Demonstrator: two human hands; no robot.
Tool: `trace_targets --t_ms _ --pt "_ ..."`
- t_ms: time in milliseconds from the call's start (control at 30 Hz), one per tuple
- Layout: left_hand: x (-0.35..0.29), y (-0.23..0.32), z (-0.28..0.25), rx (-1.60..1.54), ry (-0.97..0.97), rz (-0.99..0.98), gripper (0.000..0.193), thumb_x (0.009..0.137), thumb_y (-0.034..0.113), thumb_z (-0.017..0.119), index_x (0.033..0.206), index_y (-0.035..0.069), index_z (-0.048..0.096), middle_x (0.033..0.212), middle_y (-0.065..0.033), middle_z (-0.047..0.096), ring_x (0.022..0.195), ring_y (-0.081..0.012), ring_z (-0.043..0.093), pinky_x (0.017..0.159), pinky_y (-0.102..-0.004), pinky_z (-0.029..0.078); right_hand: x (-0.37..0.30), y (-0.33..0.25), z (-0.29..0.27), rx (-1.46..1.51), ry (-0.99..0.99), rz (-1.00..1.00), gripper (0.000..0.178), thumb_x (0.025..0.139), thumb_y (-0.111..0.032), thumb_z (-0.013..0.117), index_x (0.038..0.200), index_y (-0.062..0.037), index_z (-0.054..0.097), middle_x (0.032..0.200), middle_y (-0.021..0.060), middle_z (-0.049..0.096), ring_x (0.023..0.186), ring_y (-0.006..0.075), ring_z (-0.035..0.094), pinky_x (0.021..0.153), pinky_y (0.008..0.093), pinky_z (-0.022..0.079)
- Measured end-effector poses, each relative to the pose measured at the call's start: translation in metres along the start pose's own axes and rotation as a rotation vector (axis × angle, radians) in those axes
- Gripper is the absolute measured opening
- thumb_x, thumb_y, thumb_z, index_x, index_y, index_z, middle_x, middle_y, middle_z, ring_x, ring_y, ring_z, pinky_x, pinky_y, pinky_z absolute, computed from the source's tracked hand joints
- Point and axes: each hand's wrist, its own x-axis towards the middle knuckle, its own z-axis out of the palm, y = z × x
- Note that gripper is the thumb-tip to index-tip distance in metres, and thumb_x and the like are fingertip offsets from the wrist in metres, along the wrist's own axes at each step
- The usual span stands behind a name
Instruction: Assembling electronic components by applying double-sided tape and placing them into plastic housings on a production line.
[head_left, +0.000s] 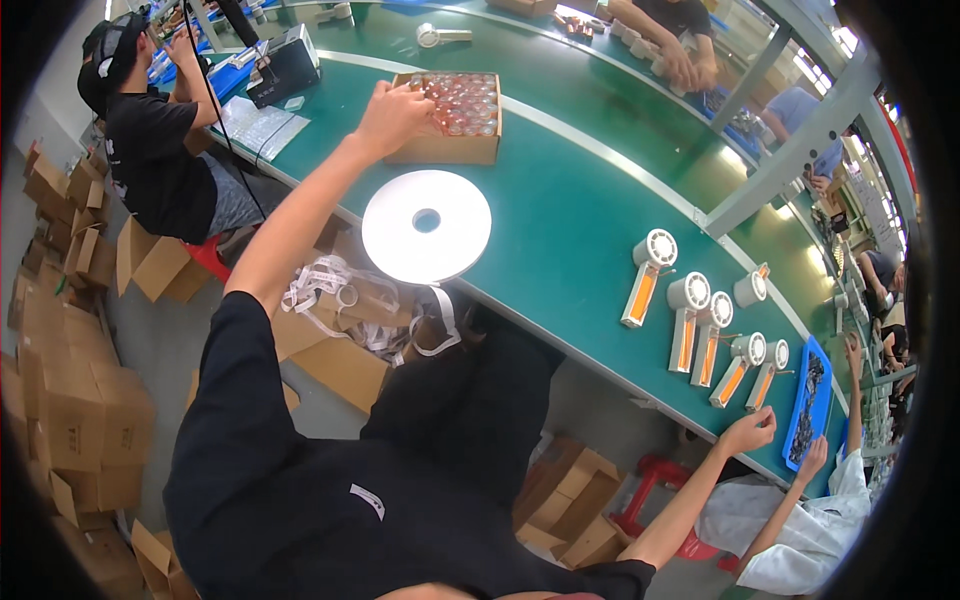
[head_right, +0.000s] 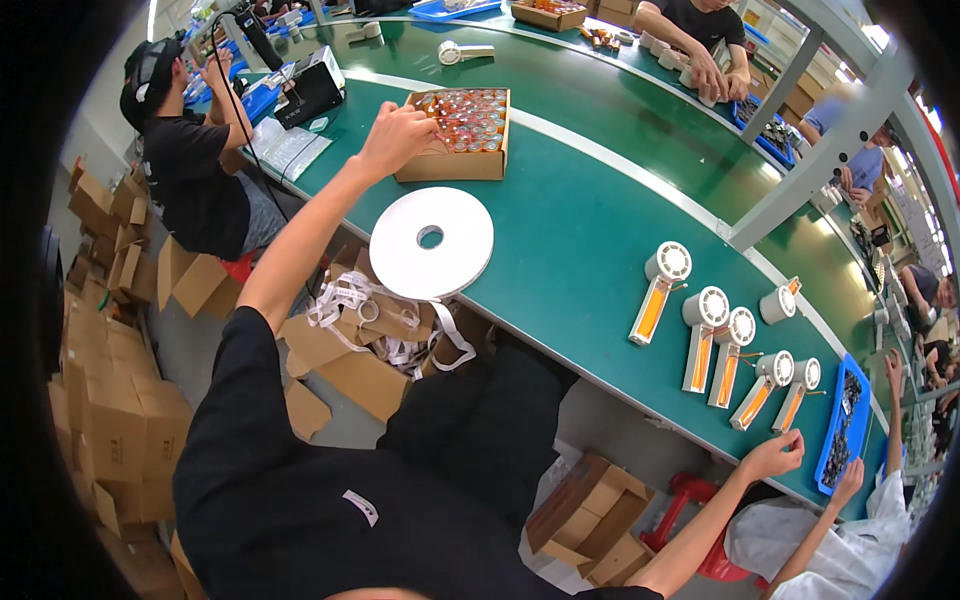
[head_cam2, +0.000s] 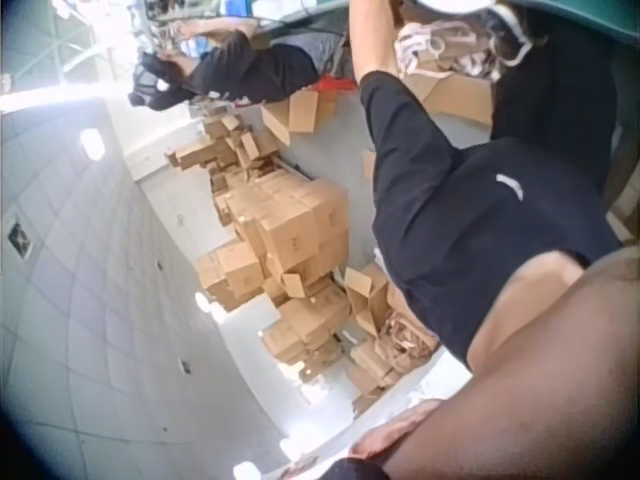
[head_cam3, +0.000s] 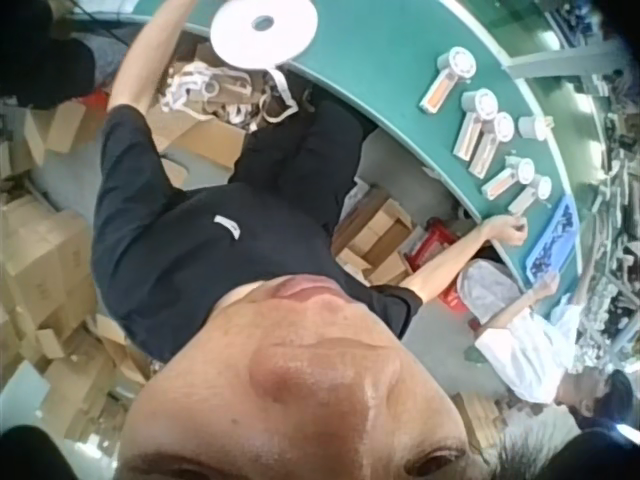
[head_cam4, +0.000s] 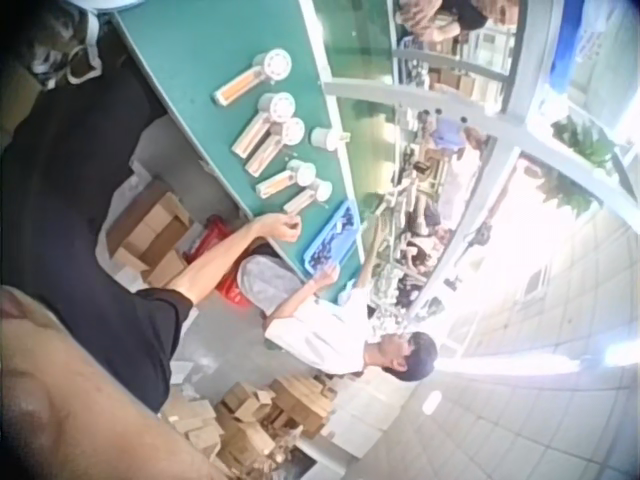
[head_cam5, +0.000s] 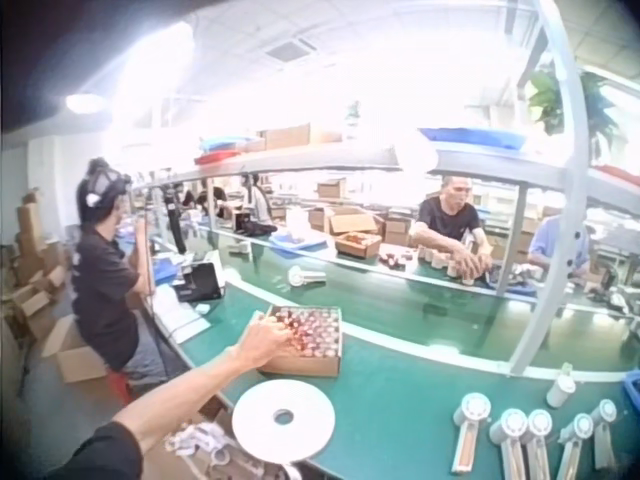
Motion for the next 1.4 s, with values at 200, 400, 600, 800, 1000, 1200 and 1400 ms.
trace_targets --t_ms 200,400,600,800,1000,1200,1400 --pt "0.027 -0.008 -0.028 0.231 -0.169 0.305 0.005 0.081 0.021 0.063 0.078 0.017 0.066 0.079 0.0011 0.066 0.088 -0.0162 0.065 0.079 -0.0409 0.042 0.0 0.007 -0.001 -0.04 0.024 -0.032 0.036 0.096 -0.029 0.054 0.105 0.0046 0.061 0.103 0.0192 0.057 0.095 0.0306 0.054 0.087 0.04 0.044" --pt "0.05 -0.038 -0.043 -0.118 -0.248 0.121 0.018 0.084 0.023 0.065 0.085 0.007 0.072 0.081 -0.0094 0.067 0.085 -0.0282 0.063 0.074 -0.0393 0.05 -0.002 -0.001 0.01 -0.003 0.005 -0.018 0.036 0.095 -0.031 0.056 0.105 0.0035 0.062 0.102 0.018 0.058 0.096 0.0311 0.054 0.085 0.0403 0.044" --pt "0.085 -0.041 -0.052 -0.383 -0.084 0.216 0.02 0.077 0.02 0.064 0.077 0.0 0.067 0.069 -0.0162 0.061 0.063 -0.0298 0.059 0.061 -0.0384 0.048 0.016 0.039 -0.008 -0.004 -0.06 -0.031 0.028 0.094 -0.02 0.054 0.104 0.0045 0.063 0.101 0.0213 0.058 0.095 0.0323 0.055 0.086 0.04 0.045" --pt "0.071 -0.024 -0.101 -0.545 0.002 0.141 0.01 0.076 0.007 0.061 0.073 -0.002 0.056 0.073 -0.0097 0.058 0.064 -0.0199 0.054 0.061 -0.0305 0.044 -0.024 -0.061 -0.004 0.091 0.115 -0.171 0.023 0.094 -0.019 0.056 0.1 0.0027 0.058 0.101 0.0151 0.055 0.099 0.0272 0.05 0.089 0.0372 0.039" --pt "0.076 0.067 -0.132 -0.734 -0.109 0.285 0.012 0.072 0.003 0.063 0.068 -0.004 0.055 0.074 -0.0117 0.063 0.069 -0.0239 0.059 0.067 -0.0334 0.047 -0.107 -0.231 -0.069 0.631 -0.449 -0.391 0.022 0.085 -0.013 0.067 0.1 -0.0017 0.055 0.097 0.0141 0.056 0.095 0.0293 0.054 0.086 0.0384 0.043" --pt "0.03 0.187 -0.157 -1.019 -0.196 0.382 0.01 0.068 0.001 0.065 0.066 0.0 0.055 0.074 -0.0095 0.065 0.07 -0.0234 0.061 0.067 -0.0333 0.047 -0.18 -0.305 -0.057 0.775 -0.811 -0.404 0.093 0.08 -0.043 0.074 0.139 0.0116 0.026 0.125 0.0276 0.045 0.117 0.0412 0.043 0.101 0.0444 0.035" --pt "-0.01 0.236 -0.162 -1.095 -0.376 0.492 0.015 0.069 0.009 0.072 0.073 0.003 0.058 0.081 -0.0073 0.066 0.078 -0.0258 0.06 0.071 -0.0346 0.046 -0.224 -0.296 -0.063 0.927 -1.005 -0.28 0.035 0.087 -0.01 0.063 0.113 0.0024 0.045 0.091 0.021 0.058 0.085 0.0407 0.059 0.071 0.043 0.048"
